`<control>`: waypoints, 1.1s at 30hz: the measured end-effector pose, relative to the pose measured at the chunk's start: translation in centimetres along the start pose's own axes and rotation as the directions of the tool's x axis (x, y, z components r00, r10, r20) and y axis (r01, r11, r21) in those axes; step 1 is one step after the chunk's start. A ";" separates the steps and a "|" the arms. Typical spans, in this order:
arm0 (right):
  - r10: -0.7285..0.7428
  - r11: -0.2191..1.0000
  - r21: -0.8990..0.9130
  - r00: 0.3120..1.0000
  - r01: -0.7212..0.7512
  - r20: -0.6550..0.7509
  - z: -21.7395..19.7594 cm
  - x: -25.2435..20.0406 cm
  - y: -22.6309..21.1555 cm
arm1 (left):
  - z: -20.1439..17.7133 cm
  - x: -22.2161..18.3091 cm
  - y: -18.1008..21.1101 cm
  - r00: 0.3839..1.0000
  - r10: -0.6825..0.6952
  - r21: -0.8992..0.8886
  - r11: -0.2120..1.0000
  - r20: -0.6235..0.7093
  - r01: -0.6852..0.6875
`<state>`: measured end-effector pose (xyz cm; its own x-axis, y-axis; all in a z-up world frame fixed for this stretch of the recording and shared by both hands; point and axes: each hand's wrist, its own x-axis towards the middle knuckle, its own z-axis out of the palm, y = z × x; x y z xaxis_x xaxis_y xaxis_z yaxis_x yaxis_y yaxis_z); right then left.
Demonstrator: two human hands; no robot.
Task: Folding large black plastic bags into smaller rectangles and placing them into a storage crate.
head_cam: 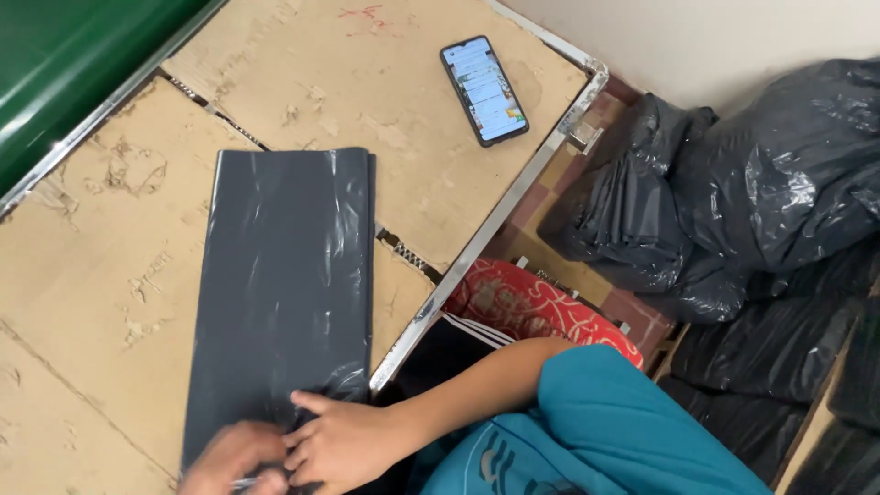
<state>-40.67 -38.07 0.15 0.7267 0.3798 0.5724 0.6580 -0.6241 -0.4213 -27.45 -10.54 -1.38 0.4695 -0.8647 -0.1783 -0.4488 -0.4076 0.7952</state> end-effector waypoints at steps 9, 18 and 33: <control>0.758 -0.240 0.643 0.274 -0.728 0.593 -4.1 -4.0 7.1 | -3.0 10.6 4.4 0.976 -0.163 -0.883 0.423 0.145 0.202; 0.693 -0.572 0.783 0.367 -0.243 0.620 -6.1 -6.2 7.0 | 2.0 11.5 1.9 0.737 -0.332 -0.074 0.930 -0.588 0.360; 0.671 -0.490 0.698 0.286 -0.522 0.685 -9.6 -6.2 5.2 | 3.1 12.5 2.2 0.595 -0.292 0.114 0.827 -0.749 0.550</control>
<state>-43.65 -50.24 1.20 0.7838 0.1573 -0.6007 -0.5642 0.5845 -0.5831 -24.92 -23.15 -3.64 0.9798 -0.1756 0.0960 -0.2000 -0.8463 0.4938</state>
